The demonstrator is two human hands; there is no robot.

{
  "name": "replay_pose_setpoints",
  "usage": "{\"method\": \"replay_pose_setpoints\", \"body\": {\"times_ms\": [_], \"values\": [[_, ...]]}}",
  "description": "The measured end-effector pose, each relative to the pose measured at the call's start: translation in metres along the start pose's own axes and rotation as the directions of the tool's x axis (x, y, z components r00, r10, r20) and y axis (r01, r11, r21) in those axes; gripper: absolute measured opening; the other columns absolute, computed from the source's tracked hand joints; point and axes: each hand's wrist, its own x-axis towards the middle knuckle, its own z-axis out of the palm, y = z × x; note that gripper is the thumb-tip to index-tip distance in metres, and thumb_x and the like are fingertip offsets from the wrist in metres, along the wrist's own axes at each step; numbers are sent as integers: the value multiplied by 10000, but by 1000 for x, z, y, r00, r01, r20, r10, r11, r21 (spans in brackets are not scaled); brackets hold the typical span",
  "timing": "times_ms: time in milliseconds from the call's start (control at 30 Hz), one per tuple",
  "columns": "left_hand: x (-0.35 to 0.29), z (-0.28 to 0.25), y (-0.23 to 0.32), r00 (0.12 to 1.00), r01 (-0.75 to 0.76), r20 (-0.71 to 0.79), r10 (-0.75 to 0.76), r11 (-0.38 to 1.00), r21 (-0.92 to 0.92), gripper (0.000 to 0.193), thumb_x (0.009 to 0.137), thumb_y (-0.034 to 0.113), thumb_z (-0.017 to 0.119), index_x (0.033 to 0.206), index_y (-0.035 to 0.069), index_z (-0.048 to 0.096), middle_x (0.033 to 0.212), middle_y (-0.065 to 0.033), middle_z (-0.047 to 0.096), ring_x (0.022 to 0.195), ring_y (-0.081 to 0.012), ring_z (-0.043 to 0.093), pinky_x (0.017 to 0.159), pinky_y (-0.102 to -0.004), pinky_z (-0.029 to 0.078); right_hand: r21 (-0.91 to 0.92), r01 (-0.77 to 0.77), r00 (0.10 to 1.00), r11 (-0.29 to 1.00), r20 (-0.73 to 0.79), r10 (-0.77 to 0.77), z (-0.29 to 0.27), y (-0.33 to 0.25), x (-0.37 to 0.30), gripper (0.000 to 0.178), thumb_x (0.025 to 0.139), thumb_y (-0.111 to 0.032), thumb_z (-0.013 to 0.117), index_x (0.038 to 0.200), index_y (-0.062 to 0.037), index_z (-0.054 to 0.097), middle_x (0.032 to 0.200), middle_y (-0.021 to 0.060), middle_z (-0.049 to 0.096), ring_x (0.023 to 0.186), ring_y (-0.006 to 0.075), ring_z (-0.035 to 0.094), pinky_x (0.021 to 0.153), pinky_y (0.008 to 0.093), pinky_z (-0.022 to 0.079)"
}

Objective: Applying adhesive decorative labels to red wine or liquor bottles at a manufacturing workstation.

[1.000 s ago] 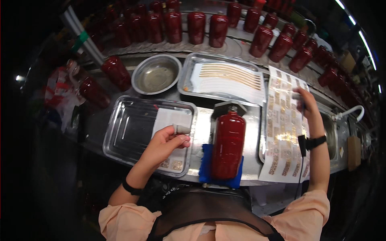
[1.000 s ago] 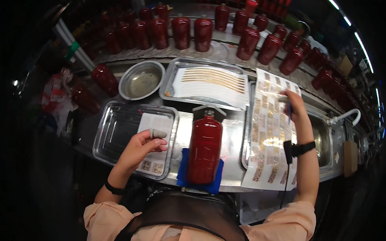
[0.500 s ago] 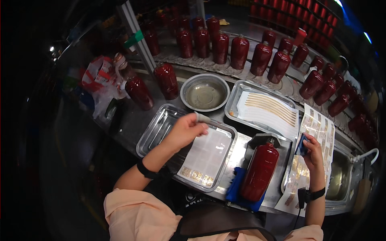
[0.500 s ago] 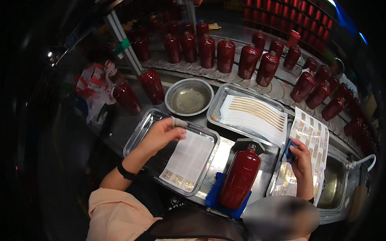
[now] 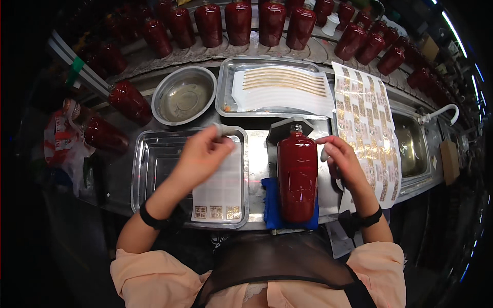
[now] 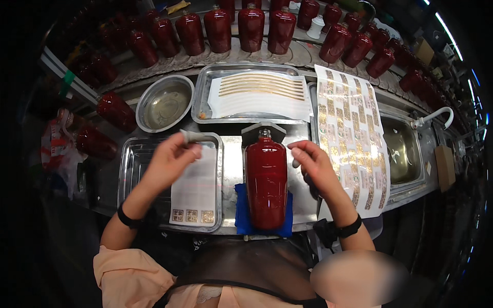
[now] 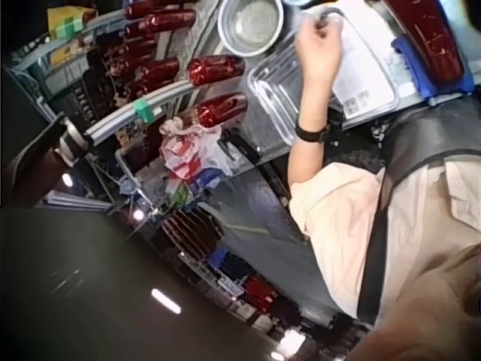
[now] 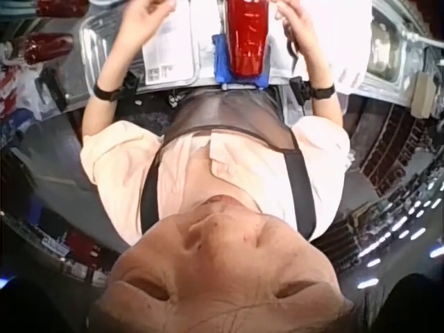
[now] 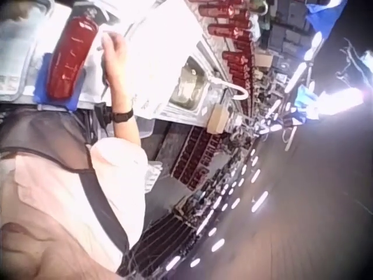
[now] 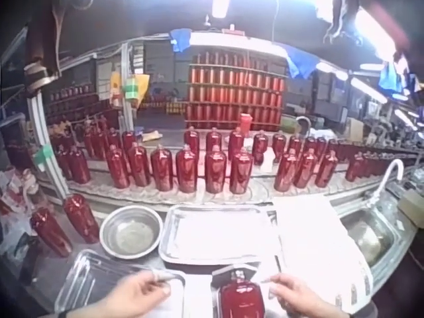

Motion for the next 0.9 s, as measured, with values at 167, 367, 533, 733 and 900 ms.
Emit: {"method": "replay_pose_setpoints", "body": {"times_ms": [167,367,533,733,900], "values": [[-14,93,14,981,36,191,-22,997,-69,748,814,212,765,1387,-20,343,1236,-169,518,1094,-201,547,931,-338,480,-152,232,973,961,45,-227,16,26,-15,518,861,-245,709,1292,-27,521,1054,39,605,833,45,541,669,182,444],[-31,121,3,997,27,75,-5,953,-303,713,836,183,741,1379,-12,322,1242,-175,505,1093,-201,555,917,-334,487,-82,289,957,954,58,-285,24,28,-18,551,916,-267,654,1355,-4,451,1190,102,579,965,124,609,781,233,510],[-53,70,-6,993,97,-61,-101,993,-63,420,858,102,700,1224,-1,521,1036,-84,602,885,-110,597,789,-246,521,-122,249,968,961,37,-246,9,33,-20,491,917,-172,621,1361,-20,478,922,-4,568,778,47,533,676,176,436],[-107,-10,-40,874,361,-447,-188,868,340,347,836,15,628,1176,-17,574,820,-3,609,702,-42,526,672,-212,473,-86,186,981,979,-46,-190,-16,41,-33,415,913,-139,596,1313,-47,538,828,-42,544,617,-4,386,535,156,287],[-113,-5,-71,920,278,-355,-167,916,289,384,833,63,664,1197,-13,570,856,-33,627,747,-71,577,702,-216,489,-178,152,980,972,-100,-172,-27,41,-48,376,902,-141,603,1263,-43,569,814,-8,586,594,14,466,513,169,351]]}}
